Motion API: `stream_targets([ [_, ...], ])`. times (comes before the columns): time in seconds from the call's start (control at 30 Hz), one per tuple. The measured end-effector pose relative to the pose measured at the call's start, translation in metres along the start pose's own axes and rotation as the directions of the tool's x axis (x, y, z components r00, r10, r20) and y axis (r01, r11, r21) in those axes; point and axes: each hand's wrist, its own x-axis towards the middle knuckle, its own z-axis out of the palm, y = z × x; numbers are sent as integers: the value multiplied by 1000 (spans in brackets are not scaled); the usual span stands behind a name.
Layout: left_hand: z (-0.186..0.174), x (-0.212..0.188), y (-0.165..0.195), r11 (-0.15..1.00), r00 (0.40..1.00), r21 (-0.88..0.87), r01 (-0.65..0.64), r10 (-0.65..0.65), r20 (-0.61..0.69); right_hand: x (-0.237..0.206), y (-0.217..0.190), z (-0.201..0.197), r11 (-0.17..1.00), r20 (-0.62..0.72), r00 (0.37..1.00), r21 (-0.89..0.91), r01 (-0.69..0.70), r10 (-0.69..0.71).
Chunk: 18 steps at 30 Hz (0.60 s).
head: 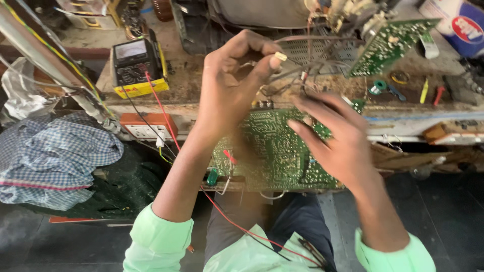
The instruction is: The person works on a large green circuit board at a cluttered electronics repair bench. They hold the board steady, use a soldering iron to solder and desolder joints, use a small hand tool to work on components, and at the end dip the soldering iron tip into a container.
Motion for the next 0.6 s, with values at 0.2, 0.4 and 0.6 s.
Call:
stream_targets([
  [0.2, -3, -16, 10, 998, 1000, -48, 27, -27, -1, 50, 17, 53, 999, 176, 984, 18, 28, -30],
  [0.4, -2, -48, 20, 997, 997, -54, 58, -56, 47, 63, 44, 68, 997, 196, 979, -75, -32, 46],
  [0.6, 30, -68, 19, 895, 882, 162, 416, -440, 166, 54, 43, 50, 997, 197, 980, -74, -11, 25],
])
